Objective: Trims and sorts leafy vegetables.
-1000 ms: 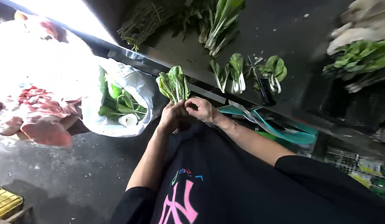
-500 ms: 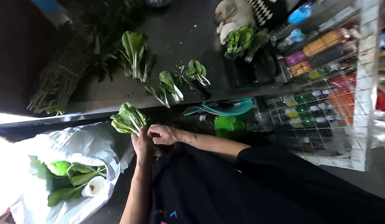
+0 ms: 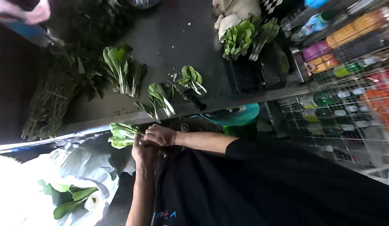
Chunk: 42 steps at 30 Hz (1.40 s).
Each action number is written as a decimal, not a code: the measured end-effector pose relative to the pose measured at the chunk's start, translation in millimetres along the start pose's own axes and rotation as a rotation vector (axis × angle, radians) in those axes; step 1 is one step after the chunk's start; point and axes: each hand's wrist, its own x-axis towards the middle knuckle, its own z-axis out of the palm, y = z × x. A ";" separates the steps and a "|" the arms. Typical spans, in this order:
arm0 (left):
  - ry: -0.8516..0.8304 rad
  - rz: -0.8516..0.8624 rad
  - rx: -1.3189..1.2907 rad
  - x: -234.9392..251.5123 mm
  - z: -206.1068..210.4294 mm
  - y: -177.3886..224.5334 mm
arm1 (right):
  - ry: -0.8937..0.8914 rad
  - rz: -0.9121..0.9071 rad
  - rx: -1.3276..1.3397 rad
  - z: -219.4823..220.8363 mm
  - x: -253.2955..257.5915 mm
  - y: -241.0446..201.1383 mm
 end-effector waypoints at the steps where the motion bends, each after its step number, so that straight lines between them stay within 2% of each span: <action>1: -0.010 0.021 -0.026 -0.2 9.2 -4.3 | -0.002 -0.003 0.008 -4.2 -3.6 11.5; 4: -0.004 0.095 -0.043 -0.4 28.2 -19.6 | 0.070 0.003 0.049 -9.6 -13.6 36.6; 8: -0.038 0.199 -0.016 3.4 35.8 -30.6 | 0.173 -0.074 0.171 -28.9 -9.5 39.1; 12: 0.009 0.212 0.075 11.1 55.4 -23.6 | 0.162 -0.173 0.109 -52.3 -20.1 47.9; 15: 0.089 0.271 0.216 11.3 81.0 -15.7 | 0.151 -0.075 0.152 -67.7 -35.2 51.2; 18: -0.054 0.275 0.180 -0.9 106.6 -14.9 | 0.298 0.122 0.373 -98.0 -40.5 47.2; 20: -0.157 0.242 0.092 -12.0 117.4 -13.2 | 0.337 0.199 0.383 -121.8 -36.6 42.8; 24: -0.299 0.083 0.008 -17.1 121.7 -17.3 | 0.401 0.120 0.276 -146.5 -24.2 43.6; 26: -0.319 0.023 -0.036 -16.6 120.0 -20.6 | 0.363 0.120 0.260 -150.5 -17.5 39.4; 29: -0.262 -0.018 -0.077 -18.3 114.4 -20.8 | 0.325 0.128 0.333 -143.4 -12.2 35.9; 34: -0.241 -0.056 -0.093 -21.6 83.7 -12.3 | 0.222 0.004 0.366 -125.3 -11.6 36.5; 39: -0.303 -0.069 -0.013 -22.9 45.0 15.3 | 0.103 -0.042 0.417 -109.6 7.3 21.9; 42: -0.335 -0.073 0.030 -22.4 19.3 37.6 | 0.114 -0.091 0.261 -91.4 22.2 -6.2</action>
